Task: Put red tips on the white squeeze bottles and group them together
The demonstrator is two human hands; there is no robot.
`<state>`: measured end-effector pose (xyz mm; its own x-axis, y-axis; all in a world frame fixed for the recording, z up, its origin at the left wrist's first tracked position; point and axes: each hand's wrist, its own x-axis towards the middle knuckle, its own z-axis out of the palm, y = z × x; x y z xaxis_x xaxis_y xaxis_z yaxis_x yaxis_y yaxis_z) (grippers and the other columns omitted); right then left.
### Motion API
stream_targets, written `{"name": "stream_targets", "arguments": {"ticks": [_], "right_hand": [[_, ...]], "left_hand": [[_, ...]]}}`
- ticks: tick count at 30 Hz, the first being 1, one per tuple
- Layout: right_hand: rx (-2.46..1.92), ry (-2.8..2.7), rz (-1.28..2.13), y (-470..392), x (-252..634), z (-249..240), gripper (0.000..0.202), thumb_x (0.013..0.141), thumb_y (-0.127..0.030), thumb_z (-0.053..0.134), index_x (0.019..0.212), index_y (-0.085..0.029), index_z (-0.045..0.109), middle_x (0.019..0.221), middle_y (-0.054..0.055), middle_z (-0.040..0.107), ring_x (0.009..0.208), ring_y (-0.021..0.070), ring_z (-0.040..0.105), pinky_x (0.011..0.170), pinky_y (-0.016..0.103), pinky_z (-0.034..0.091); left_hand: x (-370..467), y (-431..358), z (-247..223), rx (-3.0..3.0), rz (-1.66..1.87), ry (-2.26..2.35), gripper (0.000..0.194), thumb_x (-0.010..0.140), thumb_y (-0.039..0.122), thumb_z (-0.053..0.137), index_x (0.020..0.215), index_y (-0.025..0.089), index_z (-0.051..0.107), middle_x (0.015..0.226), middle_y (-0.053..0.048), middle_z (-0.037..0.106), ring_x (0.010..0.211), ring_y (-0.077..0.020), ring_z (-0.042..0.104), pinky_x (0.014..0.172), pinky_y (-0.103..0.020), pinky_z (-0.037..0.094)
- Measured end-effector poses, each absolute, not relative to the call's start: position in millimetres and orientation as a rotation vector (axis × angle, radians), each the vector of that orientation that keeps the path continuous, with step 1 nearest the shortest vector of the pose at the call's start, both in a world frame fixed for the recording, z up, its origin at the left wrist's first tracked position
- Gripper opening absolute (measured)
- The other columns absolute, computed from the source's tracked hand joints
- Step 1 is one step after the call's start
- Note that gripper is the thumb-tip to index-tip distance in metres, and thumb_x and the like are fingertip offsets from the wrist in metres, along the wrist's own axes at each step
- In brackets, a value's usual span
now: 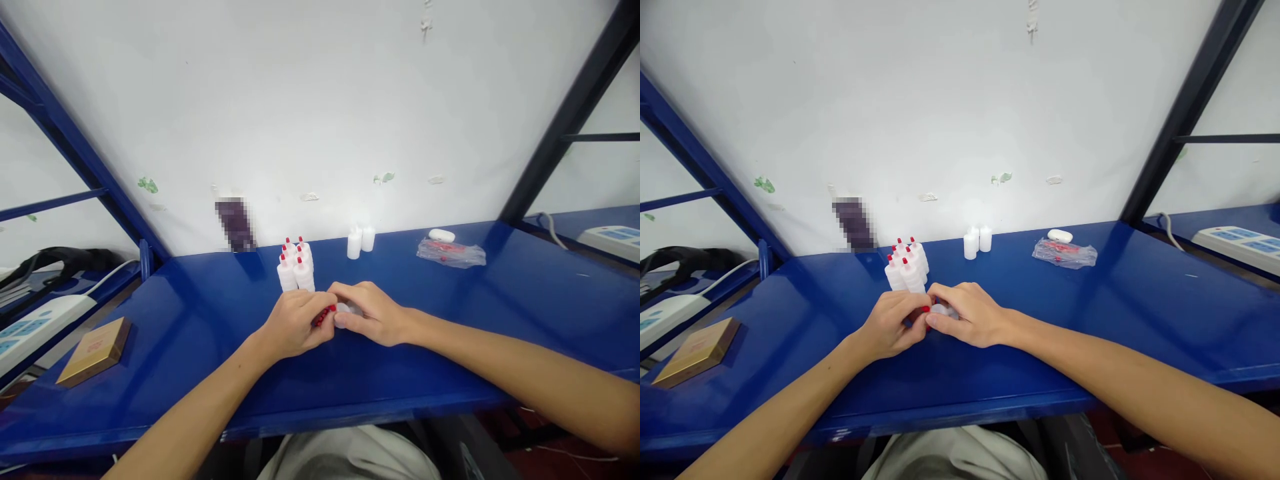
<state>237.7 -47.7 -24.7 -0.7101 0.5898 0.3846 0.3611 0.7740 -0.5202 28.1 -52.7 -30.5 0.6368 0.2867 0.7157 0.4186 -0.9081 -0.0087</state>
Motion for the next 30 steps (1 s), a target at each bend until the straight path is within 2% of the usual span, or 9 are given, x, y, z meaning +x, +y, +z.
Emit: {"name": "stream_targets", "arguments": {"ticks": [3,6,9,12,16,22,26,30], "right_hand": [[-0.901,-2.505,0.361,-43,239,-23,0.025,0.095,-0.041,0.048,0.095,-0.019,0.061,0.067,-0.001,0.062,0.058,0.0134,0.054,0.06,0.024,0.032],[-1.116,-2.555,0.161,-35,240,-25,0.019,0.092,-0.031,0.051,0.101,-0.022,0.065,0.075,0.001,0.07,0.065,0.0164,0.062,0.061,0.025,0.032],[-1.163,-2.632,0.078,-30,242,-27,0.028,0.094,-0.028,0.048,0.116,-0.026,0.064,0.089,0.003,0.075,0.075,0.0197,0.068,0.063,0.026,0.035],[-1.126,-2.69,0.044,-29,242,-28,0.034,0.097,-0.028,0.044,0.127,-0.029,0.061,0.101,0.003,0.076,0.082,0.0205,0.069,0.064,0.027,0.038],[-1.087,-2.746,-0.005,-30,240,-27,0.038,0.098,-0.025,0.042,0.132,-0.031,0.058,0.1,0.003,0.075,0.081,0.0194,0.069,0.062,0.026,0.037],[-1.077,-2.765,-0.027,-29,239,-27,0.03,0.099,-0.027,0.041,0.12,-0.027,0.064,0.098,0.003,0.075,0.078,0.018,0.068,0.059,0.026,0.033],[-1.091,-2.751,-0.023,-28,239,-26,0.024,0.099,-0.027,0.041,0.11,-0.025,0.063,0.096,0.002,0.074,0.075,0.0178,0.067,0.057,0.027,0.029],[-1.107,-2.752,-0.004,-28,238,-26,0.022,0.098,-0.026,0.042,0.108,-0.024,0.061,0.096,0.002,0.075,0.076,0.0186,0.067,0.057,0.027,0.028]], "left_hand": [[9,-44,-21,-2.665,-0.994,-0.725,0.013,0.086,0.022,0.045,0.075,0.019,0.051,0.058,0.002,0.054,0.049,-0.0111,0.046,0.052,-0.026,0.034],[-10,-36,-11,-2.718,-0.631,-1.046,0.016,0.083,0.023,0.049,0.067,0.019,0.05,0.057,0.002,0.055,0.049,-0.0115,0.046,0.053,-0.025,0.031],[-16,-33,-3,-2.76,-0.351,-1.286,0.016,0.081,0.026,0.053,0.066,0.019,0.052,0.059,0.002,0.059,0.05,-0.012,0.049,0.054,-0.025,0.029],[-14,-35,0,-2.779,-0.279,-1.377,0.021,0.082,0.03,0.054,0.064,0.02,0.053,0.059,0.001,0.061,0.051,-0.0133,0.052,0.055,-0.027,0.029],[-15,-36,3,-2.788,-0.201,-1.47,0.03,0.084,0.036,0.054,0.058,0.02,0.054,0.056,0.0,0.06,0.052,-0.0156,0.055,0.055,-0.028,0.03],[-26,-33,3,-2.636,-0.077,-1.721,0.04,0.084,0.051,0.051,0.059,0.021,0.06,0.064,-0.005,0.066,0.058,-0.0207,0.061,0.056,-0.029,0.034],[-24,-30,-2,-2.468,0.01,-1.909,0.067,0.083,0.076,0.035,0.067,0.019,0.066,0.074,-0.012,0.07,0.071,-0.0283,0.066,0.063,-0.033,0.042],[-14,-30,-7,-2.368,-0.025,-1.987,0.085,0.076,0.088,0.024,0.074,0.017,0.069,0.082,-0.017,0.071,0.078,-0.0342,0.068,0.068,-0.039,0.047]]}}
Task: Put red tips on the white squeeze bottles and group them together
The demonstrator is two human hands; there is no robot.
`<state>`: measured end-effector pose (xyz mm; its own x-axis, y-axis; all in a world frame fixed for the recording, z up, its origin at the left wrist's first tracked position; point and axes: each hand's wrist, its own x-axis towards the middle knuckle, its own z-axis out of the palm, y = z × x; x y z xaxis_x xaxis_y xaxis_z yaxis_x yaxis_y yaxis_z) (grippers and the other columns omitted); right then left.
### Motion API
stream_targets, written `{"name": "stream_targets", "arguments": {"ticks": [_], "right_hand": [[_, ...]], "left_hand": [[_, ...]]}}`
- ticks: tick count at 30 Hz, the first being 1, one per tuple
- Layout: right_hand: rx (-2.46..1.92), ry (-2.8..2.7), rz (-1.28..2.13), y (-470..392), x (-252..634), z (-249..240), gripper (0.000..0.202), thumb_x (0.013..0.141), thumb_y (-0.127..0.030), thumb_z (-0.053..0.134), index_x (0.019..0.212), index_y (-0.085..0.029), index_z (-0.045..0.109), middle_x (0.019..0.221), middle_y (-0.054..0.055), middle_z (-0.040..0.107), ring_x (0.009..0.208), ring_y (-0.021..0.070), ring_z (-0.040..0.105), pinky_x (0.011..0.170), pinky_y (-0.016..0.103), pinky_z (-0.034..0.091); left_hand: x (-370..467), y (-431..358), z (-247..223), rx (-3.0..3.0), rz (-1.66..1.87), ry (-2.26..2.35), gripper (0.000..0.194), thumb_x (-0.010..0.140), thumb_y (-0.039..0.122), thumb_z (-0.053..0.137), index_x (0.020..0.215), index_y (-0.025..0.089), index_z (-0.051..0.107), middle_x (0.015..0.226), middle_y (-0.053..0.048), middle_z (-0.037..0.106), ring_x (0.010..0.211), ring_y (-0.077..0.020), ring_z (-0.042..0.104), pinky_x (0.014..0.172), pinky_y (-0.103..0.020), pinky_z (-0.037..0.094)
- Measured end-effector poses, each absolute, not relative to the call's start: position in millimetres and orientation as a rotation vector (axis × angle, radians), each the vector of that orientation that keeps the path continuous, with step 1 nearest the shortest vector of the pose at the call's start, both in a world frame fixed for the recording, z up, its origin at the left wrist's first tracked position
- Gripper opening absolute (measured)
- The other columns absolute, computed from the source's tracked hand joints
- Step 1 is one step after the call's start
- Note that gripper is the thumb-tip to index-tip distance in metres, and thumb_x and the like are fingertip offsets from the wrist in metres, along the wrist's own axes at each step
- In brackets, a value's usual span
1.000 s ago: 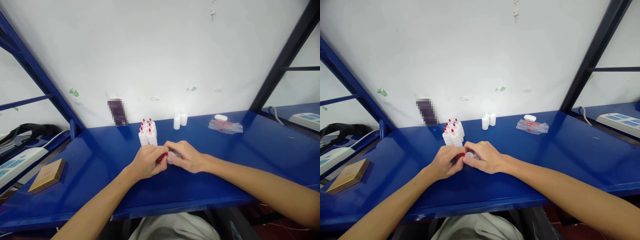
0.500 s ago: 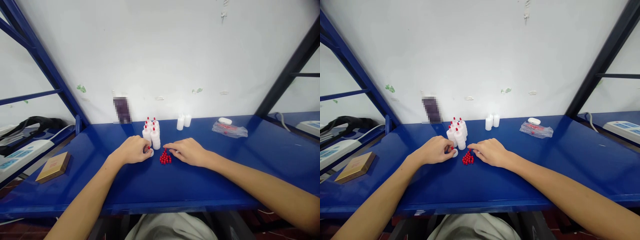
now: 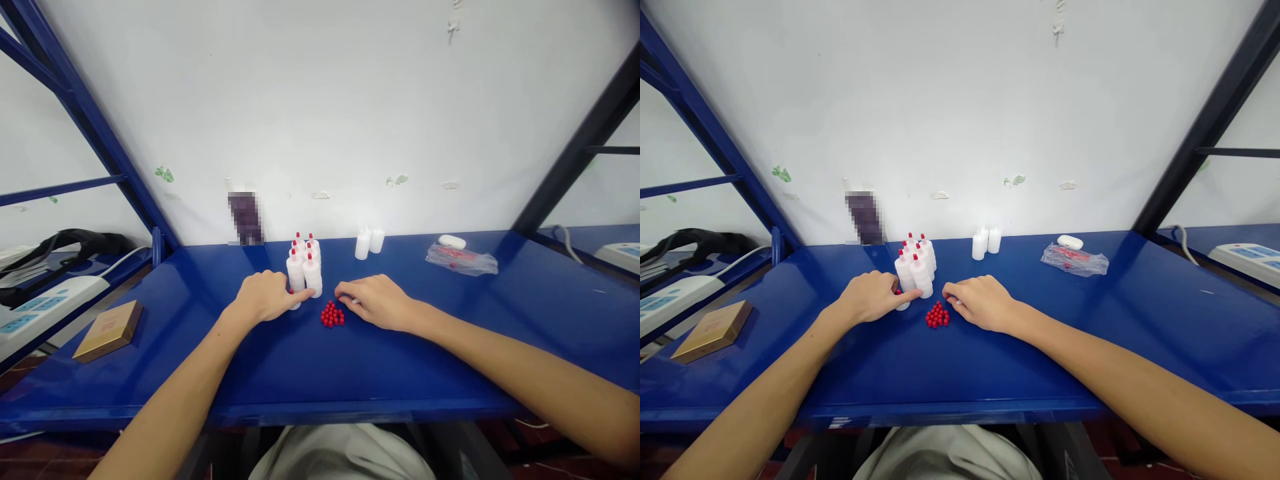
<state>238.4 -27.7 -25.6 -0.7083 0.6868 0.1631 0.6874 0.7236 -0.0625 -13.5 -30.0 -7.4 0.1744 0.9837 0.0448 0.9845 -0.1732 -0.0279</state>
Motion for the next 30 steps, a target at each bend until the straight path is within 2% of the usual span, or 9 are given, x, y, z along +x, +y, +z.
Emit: {"name": "stream_targets", "arguments": {"ticks": [7,16,30], "right_hand": [[-1.147,-2.739,0.019,-28,238,-26,0.02,0.097,-0.027,0.044,0.107,-0.025,0.061,0.093,0.002,0.075,0.075,0.0187,0.067,0.059,0.027,0.029],[-1.176,-2.712,0.038,-27,237,-27,0.019,0.096,-0.026,0.046,0.106,-0.026,0.062,0.092,0.001,0.075,0.076,0.0191,0.068,0.059,0.027,0.028],[-1.156,-2.673,0.065,-22,238,-33,0.017,0.094,-0.026,0.047,0.105,-0.026,0.061,0.089,0.0,0.074,0.076,0.0196,0.068,0.058,0.027,0.028]], "left_hand": [[4,-33,-12,-2.284,-0.074,-2.046,0.089,0.076,0.089,0.024,0.084,0.014,0.072,0.084,-0.02,0.071,0.082,-0.0373,0.069,0.07,-0.043,0.05],[3,-27,-18,-2.22,-0.053,-2.073,0.08,0.082,0.08,0.028,0.089,0.014,0.072,0.087,-0.018,0.072,0.085,-0.037,0.069,0.072,-0.042,0.052],[-2,-11,-25,-2.216,-0.166,-2.102,0.073,0.083,0.078,0.031,0.09,0.016,0.07,0.092,-0.017,0.072,0.086,-0.0375,0.069,0.072,-0.044,0.051]]}}
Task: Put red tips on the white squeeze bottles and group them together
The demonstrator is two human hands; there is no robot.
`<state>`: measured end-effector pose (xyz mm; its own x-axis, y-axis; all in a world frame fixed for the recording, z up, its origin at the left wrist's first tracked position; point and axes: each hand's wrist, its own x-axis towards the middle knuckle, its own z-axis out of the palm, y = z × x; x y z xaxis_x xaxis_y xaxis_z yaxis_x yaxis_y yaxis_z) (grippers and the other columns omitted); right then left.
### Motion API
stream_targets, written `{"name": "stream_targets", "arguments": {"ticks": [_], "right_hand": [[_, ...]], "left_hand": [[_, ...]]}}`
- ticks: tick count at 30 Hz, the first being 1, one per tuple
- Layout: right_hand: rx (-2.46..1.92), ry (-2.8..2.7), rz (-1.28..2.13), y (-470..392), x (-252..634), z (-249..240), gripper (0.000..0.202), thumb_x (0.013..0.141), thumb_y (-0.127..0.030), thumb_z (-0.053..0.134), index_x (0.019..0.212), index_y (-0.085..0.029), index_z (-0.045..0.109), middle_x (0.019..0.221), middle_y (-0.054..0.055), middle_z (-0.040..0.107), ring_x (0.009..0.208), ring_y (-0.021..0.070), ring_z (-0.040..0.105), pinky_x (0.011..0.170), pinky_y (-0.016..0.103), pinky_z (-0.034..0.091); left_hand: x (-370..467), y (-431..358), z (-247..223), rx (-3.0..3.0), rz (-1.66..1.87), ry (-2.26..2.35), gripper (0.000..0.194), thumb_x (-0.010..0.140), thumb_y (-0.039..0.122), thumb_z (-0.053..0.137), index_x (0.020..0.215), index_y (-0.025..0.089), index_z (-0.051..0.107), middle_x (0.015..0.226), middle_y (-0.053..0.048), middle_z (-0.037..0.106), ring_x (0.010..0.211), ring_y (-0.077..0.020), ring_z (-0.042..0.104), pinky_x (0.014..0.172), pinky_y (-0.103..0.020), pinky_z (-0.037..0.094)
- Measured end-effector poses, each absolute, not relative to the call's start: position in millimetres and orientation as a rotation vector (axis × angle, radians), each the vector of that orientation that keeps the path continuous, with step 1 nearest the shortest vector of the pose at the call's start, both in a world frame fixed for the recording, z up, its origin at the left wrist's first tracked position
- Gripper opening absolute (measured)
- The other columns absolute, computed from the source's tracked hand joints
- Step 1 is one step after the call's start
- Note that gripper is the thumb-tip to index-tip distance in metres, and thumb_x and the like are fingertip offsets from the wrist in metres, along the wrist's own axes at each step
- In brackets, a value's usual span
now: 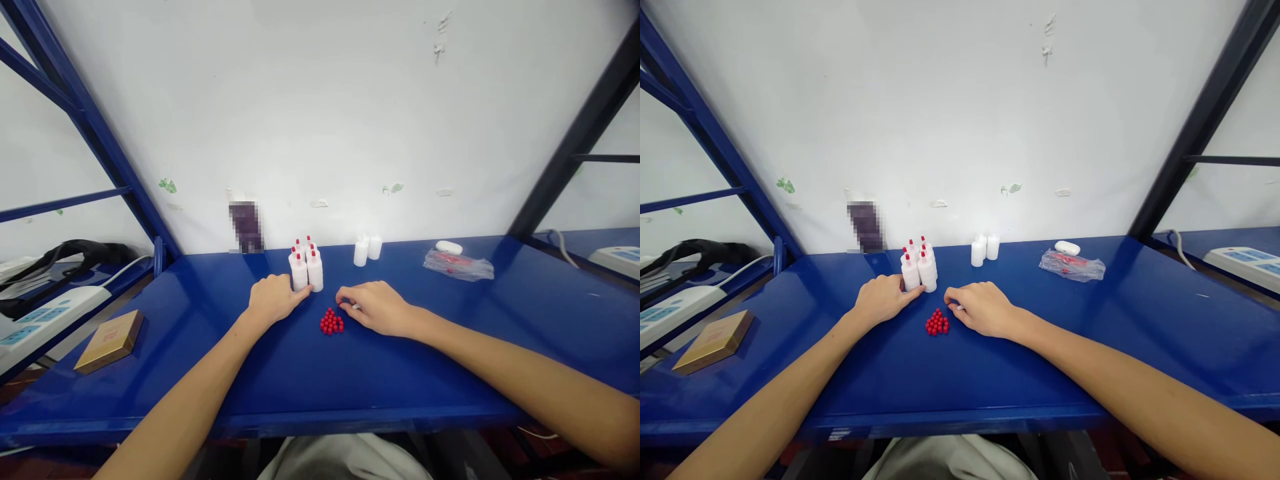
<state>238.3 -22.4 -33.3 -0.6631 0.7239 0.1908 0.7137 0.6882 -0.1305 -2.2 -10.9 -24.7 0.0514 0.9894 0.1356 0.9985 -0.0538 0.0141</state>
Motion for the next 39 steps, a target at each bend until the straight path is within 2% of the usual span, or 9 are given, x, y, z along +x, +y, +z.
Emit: {"name": "stream_targets", "arguments": {"ticks": [4,12,15,22,29,31,34,37,39], "right_hand": [[-1.146,-2.67,0.068,-23,239,-33,0.017,0.094,-0.026,0.047,0.104,-0.027,0.061,0.087,0.0,0.074,0.073,0.0188,0.067,0.059,0.027,0.029],[-1.145,-2.662,0.095,-24,238,-32,0.017,0.094,-0.025,0.048,0.103,-0.026,0.062,0.089,0.001,0.074,0.076,0.0189,0.068,0.059,0.027,0.03],[-1.149,-2.658,0.087,-24,238,-32,0.017,0.094,-0.025,0.047,0.103,-0.026,0.062,0.089,0.0,0.074,0.077,0.0188,0.068,0.059,0.027,0.029],[-1.159,-2.668,0.099,-25,238,-30,0.019,0.094,-0.025,0.047,0.105,-0.025,0.062,0.092,0.001,0.074,0.078,0.0186,0.067,0.06,0.026,0.03],[-1.137,-2.624,0.14,-26,237,-30,0.018,0.094,-0.024,0.049,0.105,-0.025,0.064,0.088,0.001,0.073,0.075,0.0181,0.065,0.062,0.026,0.032],[-1.128,-2.514,0.244,-28,235,-30,0.017,0.094,-0.026,0.051,0.104,-0.024,0.065,0.083,0.001,0.071,0.07,0.0164,0.062,0.062,0.026,0.034],[-1.092,-2.257,0.511,-31,231,-29,0.017,0.092,-0.031,0.054,0.098,-0.021,0.066,0.069,-0.002,0.06,0.06,0.0126,0.053,0.061,0.024,0.036],[-1.022,-2.105,0.65,-31,228,-29,0.015,0.09,-0.03,0.057,0.093,-0.018,0.066,0.061,-0.005,0.05,0.056,0.0105,0.045,0.059,0.023,0.036],[-1.003,-2.099,0.647,-30,228,-30,0.014,0.088,-0.028,0.058,0.093,-0.017,0.066,0.061,-0.006,0.048,0.055,0.0096,0.043,0.059,0.023,0.035]], "left_hand": [[-4,-9,-26,-2.217,-0.206,-2.118,0.074,0.082,0.08,0.031,0.094,0.017,0.067,0.095,-0.016,0.072,0.087,-0.0367,0.069,0.072,-0.043,0.051],[-4,-19,-18,-2.217,-0.18,-2.15,0.089,0.07,0.091,0.031,0.095,0.014,0.068,0.094,-0.019,0.072,0.089,-0.0403,0.068,0.074,-0.046,0.051],[-10,-22,-14,-2.249,-0.096,-2.127,0.08,0.073,0.087,0.034,0.085,0.016,0.07,0.092,-0.018,0.072,0.087,-0.04,0.068,0.072,-0.045,0.05],[-14,-25,-10,-2.369,-0.051,-2.041,0.05,0.076,0.068,0.05,0.066,0.021,0.065,0.078,-0.01,0.072,0.076,-0.0314,0.068,0.064,-0.036,0.046],[-10,-30,-7,-2.269,-0.202,-1.951,0.06,0.08,0.073,0.041,0.059,0.02,0.059,0.068,-0.01,0.067,0.066,-0.0272,0.063,0.056,-0.033,0.037],[-10,-34,-5,-2.211,-0.406,-1.822,0.055,0.086,0.066,0.039,0.058,0.02,0.054,0.061,-0.007,0.062,0.06,-0.0229,0.059,0.056,-0.032,0.034],[-9,-38,-6,-2.295,-0.665,-1.506,0.039,0.088,0.048,0.043,0.062,0.02,0.05,0.059,-0.002,0.058,0.056,-0.0163,0.053,0.057,-0.03,0.033],[-9,-37,-10,-2.406,-0.746,-1.345,0.03,0.088,0.033,0.045,0.062,0.019,0.047,0.058,0.0,0.055,0.052,-0.0129,0.047,0.057,-0.029,0.031],[-11,-35,-13,-2.467,-0.778,-1.323,0.029,0.09,0.027,0.041,0.063,0.019,0.047,0.06,0.0,0.055,0.054,-0.0128,0.047,0.057,-0.029,0.032]]}}
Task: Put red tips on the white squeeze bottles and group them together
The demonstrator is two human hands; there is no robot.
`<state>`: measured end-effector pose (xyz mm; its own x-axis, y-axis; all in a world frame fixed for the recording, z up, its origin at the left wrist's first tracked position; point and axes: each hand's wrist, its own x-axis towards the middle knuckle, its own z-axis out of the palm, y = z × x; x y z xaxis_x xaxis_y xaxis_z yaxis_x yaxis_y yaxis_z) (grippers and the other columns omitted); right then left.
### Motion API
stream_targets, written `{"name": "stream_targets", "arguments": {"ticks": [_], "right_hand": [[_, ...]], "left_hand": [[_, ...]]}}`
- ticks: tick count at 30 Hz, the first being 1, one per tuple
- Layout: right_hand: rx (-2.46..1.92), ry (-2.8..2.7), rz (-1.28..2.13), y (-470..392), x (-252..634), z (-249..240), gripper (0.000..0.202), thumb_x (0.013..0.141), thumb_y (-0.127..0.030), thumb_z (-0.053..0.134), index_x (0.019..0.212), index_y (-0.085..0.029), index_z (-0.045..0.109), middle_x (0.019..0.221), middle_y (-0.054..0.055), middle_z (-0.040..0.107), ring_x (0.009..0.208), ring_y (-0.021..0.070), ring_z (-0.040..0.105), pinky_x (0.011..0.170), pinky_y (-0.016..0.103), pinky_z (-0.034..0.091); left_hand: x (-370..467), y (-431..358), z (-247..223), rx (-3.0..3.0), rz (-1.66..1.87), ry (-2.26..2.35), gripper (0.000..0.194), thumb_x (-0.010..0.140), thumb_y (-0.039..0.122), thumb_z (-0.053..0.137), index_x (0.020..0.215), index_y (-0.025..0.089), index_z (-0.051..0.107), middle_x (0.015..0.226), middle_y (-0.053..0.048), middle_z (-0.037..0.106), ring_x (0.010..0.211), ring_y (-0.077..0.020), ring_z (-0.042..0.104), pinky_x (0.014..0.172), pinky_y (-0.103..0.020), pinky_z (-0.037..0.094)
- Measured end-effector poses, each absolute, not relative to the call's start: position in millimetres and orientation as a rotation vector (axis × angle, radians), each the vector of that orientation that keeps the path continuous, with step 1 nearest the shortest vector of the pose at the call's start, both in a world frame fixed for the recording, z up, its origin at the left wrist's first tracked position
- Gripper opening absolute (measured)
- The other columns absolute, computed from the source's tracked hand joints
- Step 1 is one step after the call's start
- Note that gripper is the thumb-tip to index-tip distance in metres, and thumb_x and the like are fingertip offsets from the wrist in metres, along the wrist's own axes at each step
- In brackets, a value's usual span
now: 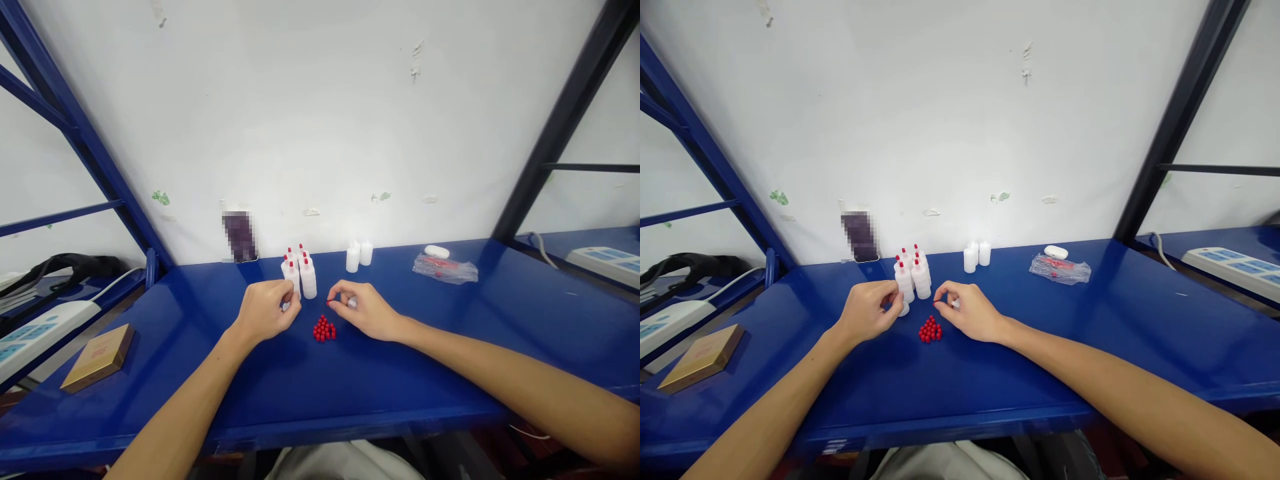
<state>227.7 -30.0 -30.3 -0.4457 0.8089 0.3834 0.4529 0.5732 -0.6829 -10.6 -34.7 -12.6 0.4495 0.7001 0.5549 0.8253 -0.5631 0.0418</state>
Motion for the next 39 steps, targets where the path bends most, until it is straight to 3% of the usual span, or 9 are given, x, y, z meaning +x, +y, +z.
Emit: {"name": "stream_targets", "arguments": {"ticks": [8,21,25,28,30,34,39], "right_hand": [[-1.011,-2.159,0.591,-28,231,-35,0.015,0.088,-0.028,0.058,0.093,-0.018,0.067,0.063,-0.006,0.049,0.055,0.0087,0.042,0.058,0.023,0.033],[-0.988,-2.193,0.574,-28,233,-37,0.015,0.089,-0.029,0.057,0.095,-0.019,0.066,0.064,-0.005,0.051,0.055,0.0092,0.044,0.058,0.023,0.035],[-0.986,-2.168,0.604,-30,232,-35,0.014,0.088,-0.029,0.058,0.093,-0.018,0.066,0.063,-0.006,0.051,0.055,0.0089,0.044,0.058,0.023,0.034],[-0.968,-2.076,0.772,-32,229,-32,0.014,0.087,-0.03,0.06,0.091,-0.018,0.066,0.059,-0.006,0.05,0.053,0.0088,0.044,0.056,0.023,0.035],[-0.938,-1.963,0.998,-32,227,-31,0.018,0.086,-0.034,0.062,0.091,-0.017,0.065,0.054,-0.008,0.049,0.047,0.0087,0.045,0.052,0.023,0.035],[-0.79,-1.699,1.453,-31,225,-33,0.027,0.08,-0.041,0.07,0.088,-0.016,0.063,0.044,-0.009,0.05,0.037,0.0086,0.044,0.044,0.022,0.034],[-0.666,-1.493,1.718,-34,224,-31,0.027,0.076,-0.037,0.076,0.085,-0.014,0.064,0.043,-0.007,0.053,0.036,0.008,0.044,0.043,0.022,0.036]], "left_hand": [[-21,-26,-17,-2.717,-1.034,-1.281,0.033,0.096,0.026,0.03,0.093,0.017,0.061,0.085,-0.004,0.066,0.076,-0.0166,0.06,0.074,-0.029,0.043],[-23,-23,-17,-2.716,-0.865,-1.4,0.04,0.095,0.031,0.031,0.092,0.019,0.069,0.089,-0.005,0.072,0.083,-0.0196,0.066,0.079,-0.03,0.046],[-23,-25,-14,-2.69,-0.868,-1.333,0.036,0.092,0.027,0.032,0.086,0.018,0.066,0.081,-0.004,0.069,0.074,-0.0181,0.063,0.074,-0.03,0.046],[-17,-30,-14,-2.626,-0.963,-1.188,0.026,0.089,0.024,0.04,0.085,0.017,0.065,0.075,-0.004,0.065,0.068,-0.0168,0.058,0.07,-0.03,0.046],[-11,-34,-16,-2.626,-1.003,-1.07,0.023,0.088,0.024,0.045,0.095,0.016,0.065,0.078,-0.005,0.065,0.07,-0.0163,0.058,0.07,-0.03,0.047],[4,-40,-21,-2.666,-0.982,-0.841,0.034,0.091,0.027,0.052,0.123,0.018,0.061,0.096,-0.009,0.066,0.083,-0.017,0.061,0.075,-0.029,0.051],[12,-39,-28,-2.582,-1.038,-0.663,0.034,0.095,0.025,0.054,0.129,0.024,0.059,0.1,-0.008,0.064,0.076,-0.0123,0.057,0.07,-0.025,0.051]]}}
